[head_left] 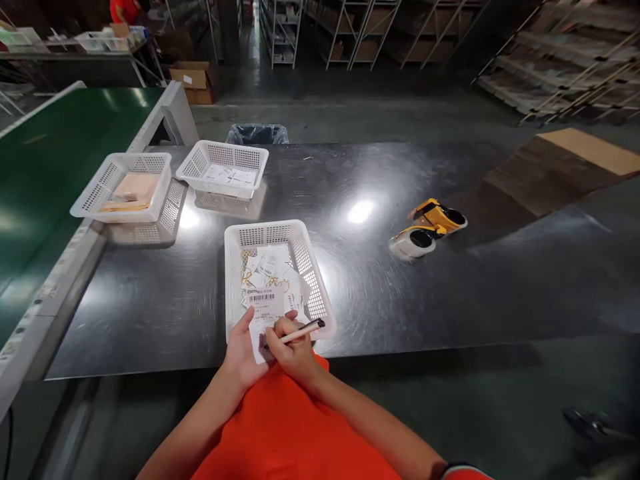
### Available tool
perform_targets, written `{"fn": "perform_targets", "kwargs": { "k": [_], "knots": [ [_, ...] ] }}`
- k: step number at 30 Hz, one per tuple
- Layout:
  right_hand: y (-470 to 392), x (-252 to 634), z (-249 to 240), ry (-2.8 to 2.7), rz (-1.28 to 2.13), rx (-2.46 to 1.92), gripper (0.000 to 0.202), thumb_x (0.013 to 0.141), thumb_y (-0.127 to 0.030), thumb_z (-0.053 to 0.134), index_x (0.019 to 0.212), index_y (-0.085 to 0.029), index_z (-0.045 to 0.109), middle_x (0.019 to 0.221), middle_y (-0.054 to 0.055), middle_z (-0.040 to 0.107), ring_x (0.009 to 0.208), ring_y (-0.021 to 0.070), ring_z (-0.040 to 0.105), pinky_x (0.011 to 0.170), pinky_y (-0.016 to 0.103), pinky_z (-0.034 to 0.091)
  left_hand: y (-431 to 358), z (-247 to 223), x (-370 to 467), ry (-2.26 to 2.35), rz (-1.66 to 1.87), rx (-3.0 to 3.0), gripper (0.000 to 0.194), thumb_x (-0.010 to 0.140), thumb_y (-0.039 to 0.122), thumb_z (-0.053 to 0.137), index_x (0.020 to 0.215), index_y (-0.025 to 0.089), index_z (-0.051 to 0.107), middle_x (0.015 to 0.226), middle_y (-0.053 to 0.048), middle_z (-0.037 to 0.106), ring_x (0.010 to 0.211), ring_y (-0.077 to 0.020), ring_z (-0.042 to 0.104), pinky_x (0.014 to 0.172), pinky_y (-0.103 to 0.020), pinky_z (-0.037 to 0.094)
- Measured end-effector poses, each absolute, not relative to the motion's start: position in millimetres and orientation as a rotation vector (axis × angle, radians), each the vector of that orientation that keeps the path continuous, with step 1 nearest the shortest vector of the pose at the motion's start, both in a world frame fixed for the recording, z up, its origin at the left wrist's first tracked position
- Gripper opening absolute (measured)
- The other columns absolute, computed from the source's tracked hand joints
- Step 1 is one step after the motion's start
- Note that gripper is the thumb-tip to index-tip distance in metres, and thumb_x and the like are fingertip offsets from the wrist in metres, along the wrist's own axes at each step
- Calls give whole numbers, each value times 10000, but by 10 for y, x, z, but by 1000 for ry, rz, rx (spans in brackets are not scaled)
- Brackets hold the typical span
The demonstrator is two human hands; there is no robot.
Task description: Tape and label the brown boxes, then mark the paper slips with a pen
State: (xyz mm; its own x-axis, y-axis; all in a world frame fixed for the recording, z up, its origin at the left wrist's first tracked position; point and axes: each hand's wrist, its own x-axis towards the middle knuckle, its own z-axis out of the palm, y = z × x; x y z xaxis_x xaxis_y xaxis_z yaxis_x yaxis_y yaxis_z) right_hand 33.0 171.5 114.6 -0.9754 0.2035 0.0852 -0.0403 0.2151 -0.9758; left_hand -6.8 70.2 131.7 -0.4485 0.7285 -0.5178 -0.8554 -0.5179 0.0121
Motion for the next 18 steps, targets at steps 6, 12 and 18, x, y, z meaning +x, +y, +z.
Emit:
{"fn": "perform_targets", "kwargs": {
  "k": [6, 12, 18],
  "knots": [
    [1719, 307, 1133, -2281, 1915, -178, 358, 783, -291, 496, 536, -238, 243, 482, -80, 259, 445, 77, 286, 438, 236, 255, 683, 1248, -59, 331, 2063, -569, 624, 907, 447, 419, 1394, 58, 442, 1218, -205, 653, 1178, -336, 583, 1042, -483, 416],
    [1689, 382, 1040, -2276, 1905, -157, 374, 809, -296, 510, 547, -235, 249, 488, -77, 272, 453, 83, 306, 459, 243, 282, 710, 1191, -71, 344, 2061, -632, 567, 911, 439, 414, 1317, 59, 526, 1146, -196, 682, 1129, -328, 612, 1015, -477, 444],
    [2163, 58, 653, -2186, 1720, -527, 230, 947, -373, 350, 934, -222, 522, 813, 11, 613, 537, 113, 491, 508, 255, 384, 482, 1026, -135, 472, 2113, -800, 422, 891, 379, 489, 1151, 74, 623, 933, -169, 725, 980, -308, 675, 935, -489, 503]
  ]
}}
